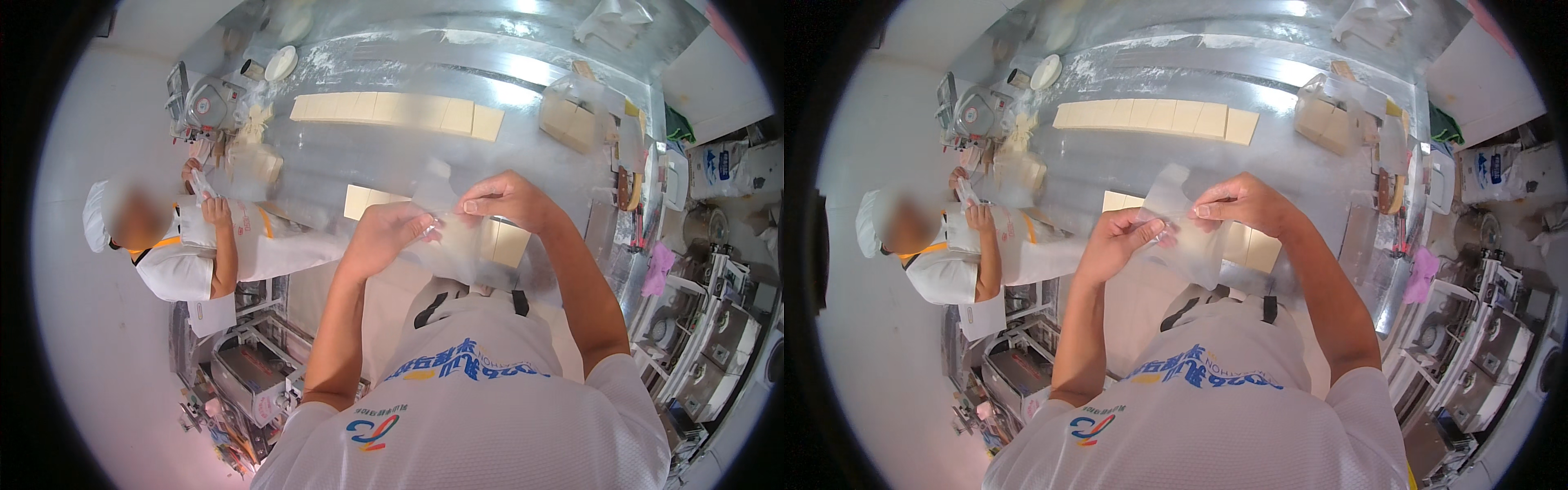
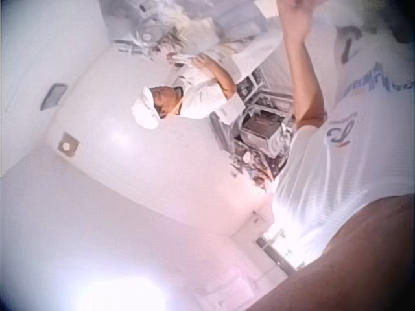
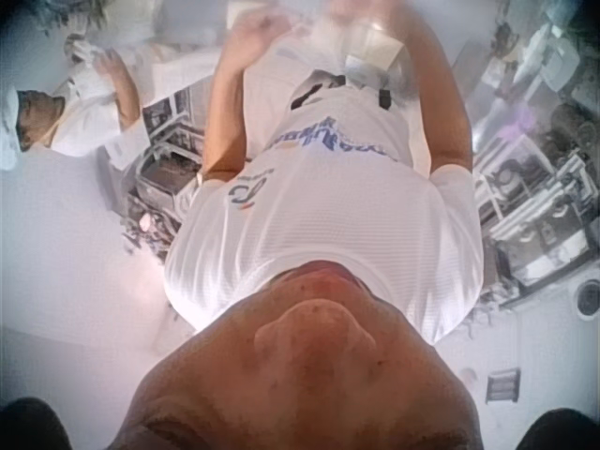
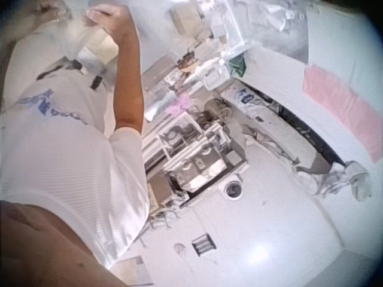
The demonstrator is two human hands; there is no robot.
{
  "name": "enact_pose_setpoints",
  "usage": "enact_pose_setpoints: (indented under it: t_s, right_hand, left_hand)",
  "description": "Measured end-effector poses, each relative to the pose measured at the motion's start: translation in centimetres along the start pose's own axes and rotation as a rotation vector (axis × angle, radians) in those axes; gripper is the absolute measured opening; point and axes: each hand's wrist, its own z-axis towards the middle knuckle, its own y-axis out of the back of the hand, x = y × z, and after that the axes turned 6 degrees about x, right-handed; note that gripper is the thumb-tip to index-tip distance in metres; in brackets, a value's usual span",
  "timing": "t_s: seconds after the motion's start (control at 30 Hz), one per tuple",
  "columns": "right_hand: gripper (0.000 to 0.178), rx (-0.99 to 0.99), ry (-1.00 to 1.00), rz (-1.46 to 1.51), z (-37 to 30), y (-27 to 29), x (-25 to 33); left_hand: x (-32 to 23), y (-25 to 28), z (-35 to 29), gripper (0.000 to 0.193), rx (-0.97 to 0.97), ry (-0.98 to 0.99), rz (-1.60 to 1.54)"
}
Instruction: The person uses a large knife to cut long strips of dough into squares, scrapes the work surface with a small tool, and then stacks the squares into piles, occasionally placing them under plastic sheets.
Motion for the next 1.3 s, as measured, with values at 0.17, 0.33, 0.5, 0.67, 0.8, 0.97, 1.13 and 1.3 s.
enact_pose_setpoints:
  t_s: [0.17, 0.33, 0.5, 0.67, 0.8, 0.97, 1.13, 1.3]
  right_hand:
    - [0.028, -0.05, -0.017, -0.051, 0.7, -0.7, -0.5]
    - [0.03, -0.113, -0.083, -0.048, 1.8, -1.8, -1.0]
    - [0.025, -0.176, -0.067, -0.047, 2.4, -3.0, -1.5]
    - [0.022, -0.228, -0.075, -0.054, 3.1, -3.6, -2.3]
    - [0.023, -0.243, -0.09, -0.107, 3.3, -4.2, -2.0]
    - [0.025, -0.224, -0.082, -0.054, 3.7, -4.5, -3.1]
    - [0.026, -0.281, -0.132, -0.057, 4.2, -5.0, -2.7]
    - [0.021, -0.243, -0.119, -0.001, 4.2, -4.7, -2.8]
  left_hand:
    - [0.4, 1.2, -0.7, 0.016, -0.037, 0.002, -0.032]
    - [0.9, 2.1, -1.2, 0.016, -0.061, 0.025, -0.067]
    - [2.3, 2.8, -1.8, 0.02, -0.106, 0.044, -0.043]
    - [2.5, 2.9, -2.1, 0.024, -0.103, 0.049, -0.078]
    - [2.4, 2.9, -2.4, 0.028, -0.16, 0.082, -0.067]
    - [2.7, 3.3, -2.9, 0.028, -0.155, 0.043, -0.077]
    - [2.7, 3.4, -2.9, 0.028, -0.203, 0.062, -0.049]
    - [2.9, 3.9, -2.3, 0.023, -0.225, 0.072, 0.006]
